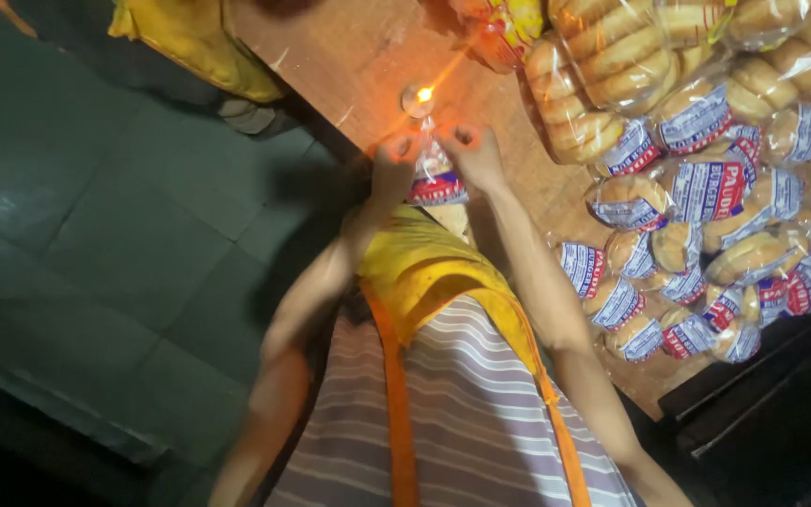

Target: The person handles packaged burger buns on a wooden table, moving them around and occasionally placing them on a black tray. Another person is also present, handling buns and a phone.

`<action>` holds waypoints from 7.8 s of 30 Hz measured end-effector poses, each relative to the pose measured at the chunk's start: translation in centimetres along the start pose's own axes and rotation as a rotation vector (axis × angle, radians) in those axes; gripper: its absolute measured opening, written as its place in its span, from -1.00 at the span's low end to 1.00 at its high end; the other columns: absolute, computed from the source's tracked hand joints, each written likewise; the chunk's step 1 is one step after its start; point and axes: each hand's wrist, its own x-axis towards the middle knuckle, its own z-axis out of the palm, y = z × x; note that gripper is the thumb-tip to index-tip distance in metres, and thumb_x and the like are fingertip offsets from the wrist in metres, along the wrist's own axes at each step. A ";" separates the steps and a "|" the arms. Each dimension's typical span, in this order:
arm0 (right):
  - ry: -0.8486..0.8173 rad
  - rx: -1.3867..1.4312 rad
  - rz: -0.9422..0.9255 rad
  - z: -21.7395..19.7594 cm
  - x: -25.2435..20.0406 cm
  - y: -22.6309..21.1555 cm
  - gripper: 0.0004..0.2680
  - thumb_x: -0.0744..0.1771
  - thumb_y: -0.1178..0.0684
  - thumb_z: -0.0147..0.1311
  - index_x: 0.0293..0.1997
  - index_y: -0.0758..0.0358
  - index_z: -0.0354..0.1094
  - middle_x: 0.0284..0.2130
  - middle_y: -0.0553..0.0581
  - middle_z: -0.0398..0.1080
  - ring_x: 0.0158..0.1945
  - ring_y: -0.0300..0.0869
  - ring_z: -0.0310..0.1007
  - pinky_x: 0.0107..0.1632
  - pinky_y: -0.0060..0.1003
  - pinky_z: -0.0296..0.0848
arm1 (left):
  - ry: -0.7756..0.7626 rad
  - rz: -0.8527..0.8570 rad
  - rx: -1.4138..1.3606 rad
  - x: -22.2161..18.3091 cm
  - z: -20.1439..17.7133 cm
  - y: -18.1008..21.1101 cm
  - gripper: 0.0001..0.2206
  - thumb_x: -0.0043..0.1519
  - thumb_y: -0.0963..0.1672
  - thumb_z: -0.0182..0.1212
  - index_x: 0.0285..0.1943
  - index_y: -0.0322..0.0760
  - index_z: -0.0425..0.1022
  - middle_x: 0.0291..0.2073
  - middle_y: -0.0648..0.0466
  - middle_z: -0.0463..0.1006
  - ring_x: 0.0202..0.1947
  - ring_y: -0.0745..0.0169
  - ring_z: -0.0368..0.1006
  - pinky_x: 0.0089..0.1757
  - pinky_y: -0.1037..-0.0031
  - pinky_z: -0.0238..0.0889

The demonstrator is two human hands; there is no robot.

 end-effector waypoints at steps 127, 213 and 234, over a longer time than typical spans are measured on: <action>0.078 -0.082 0.118 -12.0 -21.6 5.0 -0.81 0.22 0.23 0.37 -0.12 0.31 0.56 -0.42 -0.02 0.49 -0.34 -0.34 0.38 -0.24 -0.44 0.38 | -0.875 -0.071 0.486 -7.3 8.9 4.9 -0.66 0.24 0.01 0.32 0.05 -0.28 0.61 -0.14 0.01 0.69 -0.10 0.25 0.60 -0.05 0.40 0.44; 0.115 0.301 0.027 -11.0 -20.1 7.2 -0.82 0.31 0.37 0.12 -0.01 0.42 0.44 -0.29 0.10 0.54 -0.20 -0.23 0.54 -0.08 -0.39 0.50 | -0.876 0.770 1.079 -10.8 11.7 8.6 -0.84 0.28 -0.08 0.26 0.00 -0.07 0.49 -0.11 0.11 0.48 0.01 0.08 0.43 0.01 0.31 0.36; -0.020 -0.131 -0.053 -9.5 -19.1 7.0 -0.89 0.23 0.30 0.31 -0.22 0.42 0.57 -0.30 0.10 0.57 -0.18 -0.19 0.52 -0.08 -0.32 0.43 | -0.996 0.413 0.603 -9.1 11.0 9.9 -0.82 0.16 -0.15 0.30 -0.08 -0.20 0.60 -0.23 0.05 0.68 -0.20 0.00 0.63 -0.22 0.25 0.43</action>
